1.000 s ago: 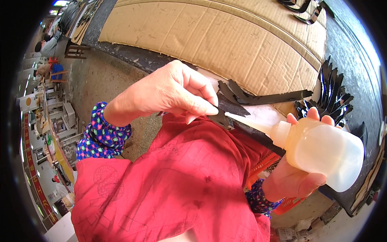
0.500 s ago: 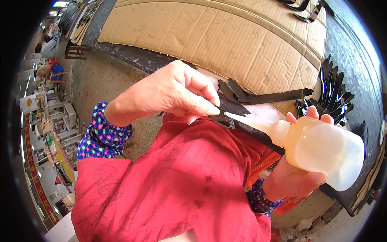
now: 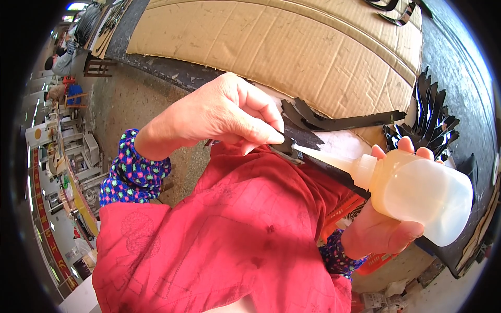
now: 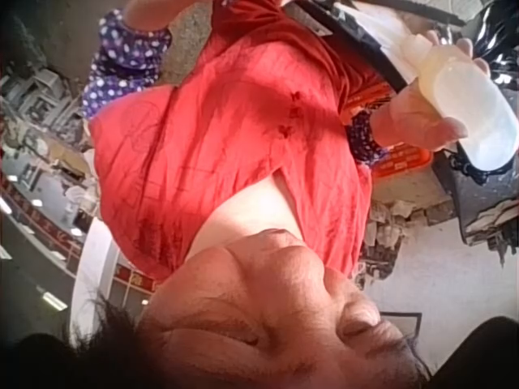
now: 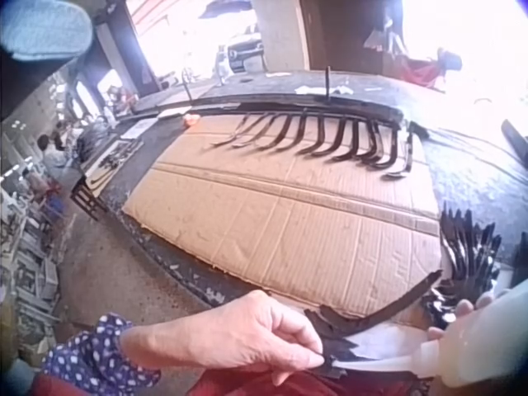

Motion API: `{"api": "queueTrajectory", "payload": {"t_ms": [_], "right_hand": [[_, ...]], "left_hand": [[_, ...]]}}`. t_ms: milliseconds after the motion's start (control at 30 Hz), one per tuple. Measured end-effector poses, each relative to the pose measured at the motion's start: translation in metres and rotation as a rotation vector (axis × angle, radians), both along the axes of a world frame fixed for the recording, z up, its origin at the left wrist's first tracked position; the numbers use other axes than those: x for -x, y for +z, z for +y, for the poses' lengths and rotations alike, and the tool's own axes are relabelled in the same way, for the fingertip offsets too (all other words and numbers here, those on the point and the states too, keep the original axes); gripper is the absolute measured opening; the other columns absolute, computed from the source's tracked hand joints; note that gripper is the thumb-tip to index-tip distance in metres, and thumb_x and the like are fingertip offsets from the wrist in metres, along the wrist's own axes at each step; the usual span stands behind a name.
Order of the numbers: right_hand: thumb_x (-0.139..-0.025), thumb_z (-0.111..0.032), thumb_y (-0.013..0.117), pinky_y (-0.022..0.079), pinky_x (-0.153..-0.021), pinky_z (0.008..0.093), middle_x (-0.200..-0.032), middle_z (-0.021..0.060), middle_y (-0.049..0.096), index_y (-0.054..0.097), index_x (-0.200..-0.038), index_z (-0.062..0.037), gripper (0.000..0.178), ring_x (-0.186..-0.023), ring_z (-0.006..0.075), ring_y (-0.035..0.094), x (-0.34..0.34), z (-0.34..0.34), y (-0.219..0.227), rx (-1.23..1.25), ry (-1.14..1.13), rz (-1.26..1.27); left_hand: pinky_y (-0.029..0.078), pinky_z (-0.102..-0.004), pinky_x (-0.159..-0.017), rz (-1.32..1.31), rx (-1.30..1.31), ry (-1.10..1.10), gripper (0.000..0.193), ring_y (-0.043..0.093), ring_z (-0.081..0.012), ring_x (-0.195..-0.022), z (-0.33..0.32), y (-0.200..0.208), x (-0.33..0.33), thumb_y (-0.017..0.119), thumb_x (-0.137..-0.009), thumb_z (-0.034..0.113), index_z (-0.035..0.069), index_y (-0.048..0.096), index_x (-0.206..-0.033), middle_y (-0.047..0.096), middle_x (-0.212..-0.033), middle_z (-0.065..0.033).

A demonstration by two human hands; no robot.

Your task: Applying glue to black shoe components using a plastic squeeze bottle at a workbench.

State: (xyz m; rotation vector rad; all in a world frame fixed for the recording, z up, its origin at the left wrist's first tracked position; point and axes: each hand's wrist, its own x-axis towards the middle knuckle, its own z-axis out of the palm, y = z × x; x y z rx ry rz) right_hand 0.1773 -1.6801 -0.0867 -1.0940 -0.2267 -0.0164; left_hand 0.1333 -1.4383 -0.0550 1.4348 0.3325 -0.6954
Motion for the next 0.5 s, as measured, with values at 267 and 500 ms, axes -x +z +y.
{"api": "queueTrajectory", "payload": {"t_ms": [267, 500], "right_hand": [[-0.074, -0.046, 0.058, 0.032, -0.092, 0.0552, -0.126, 0.0202, 0.034, 0.027, -0.126, 0.0013, 0.077, -0.117, 0.0396, 0.033, 0.0011, -0.0004, 0.0, 0.03, -0.017, -0.005], [-0.074, -0.045, 0.058, 0.031, -0.092, 0.0559, -0.126, 0.0201, 0.035, 0.027, -0.126, 0.0021, 0.077, -0.117, 0.0388, 0.034, 0.0024, -0.002, -0.001, 0.003, -0.015, 0.011]], "left_hand": [[0.037, -0.0153, -0.044, 0.008, 0.039, 0.023, 0.01, 0.051, -0.0052, -0.049, 0.0008, -0.0043, -0.0006, 0.064, -0.074, 0.01, 0.001, 0.06, -0.076, 0.055, -0.06, -0.0009], [0.039, -0.0156, -0.046, 0.012, 0.026, 0.028, 0.01, 0.051, -0.0052, -0.049, 0.0022, -0.0058, -0.0015, 0.064, -0.073, 0.009, 0.001, 0.06, -0.077, 0.055, -0.061, -0.001]]}}
